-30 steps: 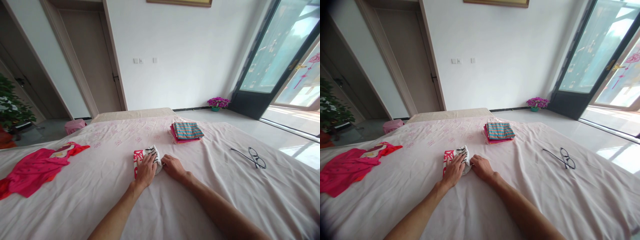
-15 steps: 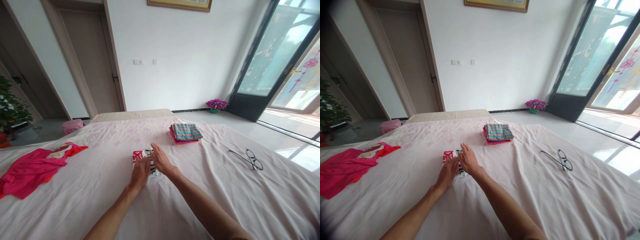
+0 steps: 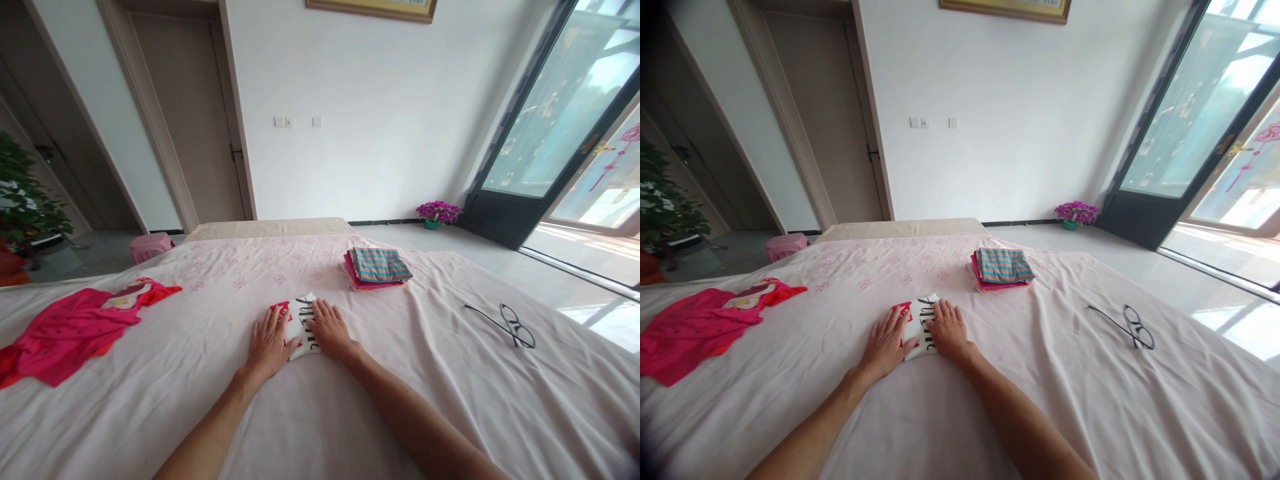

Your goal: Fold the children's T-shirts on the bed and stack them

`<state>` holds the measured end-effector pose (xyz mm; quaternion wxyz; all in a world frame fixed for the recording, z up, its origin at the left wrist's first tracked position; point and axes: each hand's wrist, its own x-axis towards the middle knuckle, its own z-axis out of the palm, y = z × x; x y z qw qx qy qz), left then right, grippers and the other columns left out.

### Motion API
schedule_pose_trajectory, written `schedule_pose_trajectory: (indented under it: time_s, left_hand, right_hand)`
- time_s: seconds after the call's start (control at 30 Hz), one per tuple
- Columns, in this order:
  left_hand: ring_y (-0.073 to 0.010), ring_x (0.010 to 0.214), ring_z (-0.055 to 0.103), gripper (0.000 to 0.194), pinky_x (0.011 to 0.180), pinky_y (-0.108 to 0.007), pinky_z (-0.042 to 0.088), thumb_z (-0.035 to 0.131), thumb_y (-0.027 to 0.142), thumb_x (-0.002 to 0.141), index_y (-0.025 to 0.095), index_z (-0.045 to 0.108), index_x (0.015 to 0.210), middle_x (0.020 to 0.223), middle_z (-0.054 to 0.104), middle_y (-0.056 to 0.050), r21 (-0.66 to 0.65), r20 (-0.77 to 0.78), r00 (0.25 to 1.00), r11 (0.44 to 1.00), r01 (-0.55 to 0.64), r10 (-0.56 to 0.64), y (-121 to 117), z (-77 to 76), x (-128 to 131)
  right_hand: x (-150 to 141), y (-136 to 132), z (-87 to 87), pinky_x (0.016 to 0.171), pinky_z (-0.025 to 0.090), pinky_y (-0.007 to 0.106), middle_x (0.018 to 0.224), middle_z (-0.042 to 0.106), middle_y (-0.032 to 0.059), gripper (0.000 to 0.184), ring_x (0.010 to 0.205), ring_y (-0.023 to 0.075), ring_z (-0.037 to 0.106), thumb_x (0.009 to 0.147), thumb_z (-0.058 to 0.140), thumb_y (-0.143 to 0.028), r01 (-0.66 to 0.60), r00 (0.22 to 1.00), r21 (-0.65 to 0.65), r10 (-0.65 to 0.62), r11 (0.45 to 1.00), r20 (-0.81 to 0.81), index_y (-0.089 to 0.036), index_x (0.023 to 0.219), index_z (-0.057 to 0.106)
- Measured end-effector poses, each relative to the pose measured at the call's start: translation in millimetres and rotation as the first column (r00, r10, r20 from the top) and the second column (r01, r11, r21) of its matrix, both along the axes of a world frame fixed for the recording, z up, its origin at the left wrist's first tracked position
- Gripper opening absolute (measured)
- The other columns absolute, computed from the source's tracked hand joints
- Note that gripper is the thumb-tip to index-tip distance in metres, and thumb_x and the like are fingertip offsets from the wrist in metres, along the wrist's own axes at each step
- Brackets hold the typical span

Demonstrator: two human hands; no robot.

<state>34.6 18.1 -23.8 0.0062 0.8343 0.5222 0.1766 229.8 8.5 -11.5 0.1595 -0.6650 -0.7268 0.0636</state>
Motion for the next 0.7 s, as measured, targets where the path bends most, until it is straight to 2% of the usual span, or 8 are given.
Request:
schedule_pose_trajectory:
  time_s: [0.1, 0.2, 0.3, 0.37, 0.47, 0.57, 0.7]
  left_hand:
    - [-0.032, 0.146, 0.026, 0.073, 0.116, -0.056, 0.021, 0.049, 0.056, 0.09, 0.02, 0.032, 0.151, 0.159, 0.028, -0.017, -0.037, 0.03, 0.999, 0.998, 0.046, -0.045, -7, -1.5, -20]
    - [-0.0277, 0.146, 0.028, 0.069, 0.118, -0.051, 0.022, 0.043, 0.054, 0.093, 0.019, 0.031, 0.151, 0.157, 0.032, -0.015, -0.067, 0.151, 0.986, 0.994, 0.086, -0.075, -11, -5.5, -39]
    - [-0.0217, 0.14, 0.04, 0.059, 0.115, -0.041, 0.032, 0.035, 0.044, 0.097, 0.015, 0.033, 0.148, 0.151, 0.043, -0.015, -0.107, 0.373, 0.926, 0.994, -0.019, 0.057, -8, -10.3, -51]
    - [-0.0206, 0.134, 0.047, 0.054, 0.112, -0.037, 0.037, 0.037, 0.037, 0.097, 0.013, 0.037, 0.145, 0.146, 0.049, -0.015, -0.134, 0.467, 0.871, 0.986, -0.099, 0.151, -4, -13.2, -55]
    - [-0.0201, 0.131, 0.05, 0.051, 0.111, -0.037, 0.039, 0.044, 0.027, 0.092, 0.016, 0.04, 0.141, 0.142, 0.053, -0.013, -0.135, 0.498, 0.851, 0.984, -0.115, 0.168, -1, -15.8, -56]
    - [-0.0194, 0.129, 0.052, 0.052, 0.11, -0.037, 0.04, 0.048, 0.022, 0.089, 0.019, 0.041, 0.14, 0.14, 0.055, -0.011, -0.139, 0.496, 0.852, 0.984, -0.11, 0.166, -1, -15.7, -56]
    - [-0.0201, 0.128, 0.054, 0.053, 0.109, -0.038, 0.041, 0.049, 0.02, 0.088, 0.02, 0.04, 0.14, 0.139, 0.056, -0.011, -0.148, 0.496, 0.851, 0.983, -0.112, 0.172, -4, -13.1, -56]
  right_hand:
    - [5, -1, 6.6, 0.117, 0.018, 0.042, 0.154, 0.037, 0.0141, 0.054, 0.144, 0.0258, 0.028, 0.098, 0.039, -0.034, 0.034, 0.999, -0.031, -0.035, 0.999, -0.041, -0.014, 0.147, 0.038]
    - [11, 1, 16.6, 0.108, 0.031, 0.039, 0.143, 0.051, 0.0151, 0.052, 0.133, 0.0276, 0.042, 0.094, 0.044, -0.032, 0.108, 0.989, -0.04, -0.112, 0.993, -0.096, -0.015, 0.143, 0.044]
    - [15, 7, 29.7, 0.096, 0.04, 0.036, 0.128, 0.06, 0.0172, 0.05, 0.12, 0.0281, 0.053, 0.09, 0.049, -0.034, 0.19, 0.966, -0.112, -0.206, 0.975, -0.158, -0.013, 0.135, 0.05]
    - [14, 13, 38.0, 0.089, 0.044, 0.033, 0.12, 0.064, 0.0162, 0.048, 0.111, 0.0274, 0.059, 0.085, 0.057, -0.04, 0.217, 0.944, -0.201, -0.258, 0.955, -0.206, -0.013, 0.124, 0.057]
    - [11, 21, 46.0, 0.08, 0.046, 0.03, 0.107, 0.069, 0.0121, 0.045, 0.101, 0.0264, 0.063, 0.072, 0.072, -0.045, 0.2, 0.911, -0.319, -0.296, 0.926, -0.287, -0.016, 0.106, 0.065]
    - [9, 26, 47.6, 0.076, 0.049, 0.03, 0.096, 0.072, 0.0089, 0.044, 0.097, 0.0275, 0.066, 0.06, 0.081, -0.04, 0.176, 0.883, -0.365, -0.31, 0.914, -0.351, -0.017, 0.096, 0.068]
    - [8, 31, 45.8, 0.067, 0.054, 0.028, 0.082, 0.074, 0.0061, 0.031, 0.081, 0.0236, 0.07, 0.06, 0.08, -0.029, 0.072, 0.818, -0.442, -0.307, 0.894, -0.486, -0.016, 0.087, 0.07]
